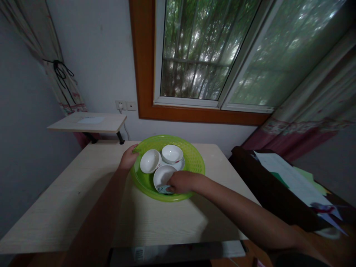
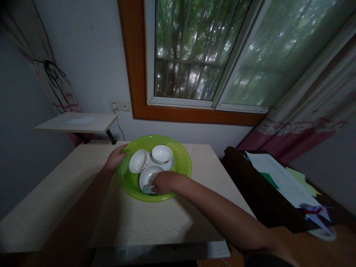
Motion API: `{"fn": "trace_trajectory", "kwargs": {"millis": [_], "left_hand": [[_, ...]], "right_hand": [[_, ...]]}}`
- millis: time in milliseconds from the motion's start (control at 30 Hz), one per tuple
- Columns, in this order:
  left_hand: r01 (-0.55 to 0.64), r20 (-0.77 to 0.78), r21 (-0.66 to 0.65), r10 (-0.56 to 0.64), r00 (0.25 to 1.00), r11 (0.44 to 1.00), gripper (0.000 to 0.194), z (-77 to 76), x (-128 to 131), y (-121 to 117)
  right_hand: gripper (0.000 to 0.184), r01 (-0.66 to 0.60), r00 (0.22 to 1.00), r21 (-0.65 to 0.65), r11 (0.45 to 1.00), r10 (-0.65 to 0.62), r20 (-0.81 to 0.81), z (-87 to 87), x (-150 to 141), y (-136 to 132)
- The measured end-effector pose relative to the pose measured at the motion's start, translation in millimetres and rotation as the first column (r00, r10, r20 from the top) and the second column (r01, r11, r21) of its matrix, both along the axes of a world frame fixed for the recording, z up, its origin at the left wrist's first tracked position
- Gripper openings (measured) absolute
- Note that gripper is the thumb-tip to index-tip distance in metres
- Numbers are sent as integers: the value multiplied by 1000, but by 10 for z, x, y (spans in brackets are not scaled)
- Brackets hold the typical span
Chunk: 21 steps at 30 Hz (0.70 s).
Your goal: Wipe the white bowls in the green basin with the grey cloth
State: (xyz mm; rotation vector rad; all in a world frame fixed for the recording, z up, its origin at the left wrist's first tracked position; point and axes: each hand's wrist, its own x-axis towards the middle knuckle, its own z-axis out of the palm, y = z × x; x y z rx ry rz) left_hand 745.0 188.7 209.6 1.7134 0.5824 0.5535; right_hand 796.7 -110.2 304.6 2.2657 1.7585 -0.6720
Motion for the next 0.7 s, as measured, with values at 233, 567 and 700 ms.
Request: {"fn": "trace_trajectory", "kwargs": {"millis": [233,567,700], "left_hand": [[-38,18,-7,38,999,999,57,83,-36,-74],[-39,7,-20,39,999,999,59,87,-33,-96],[-39,7,-12,40,999,999,59,83,-37,-96]], "right_hand": [[43,96,990,-70,993,-87,114,186,-60,-123],[41,200,968,-80,977,-184,172,293,-72,-202],[39,236,950,-102,967,-207,235,290,-47,-221]]}}
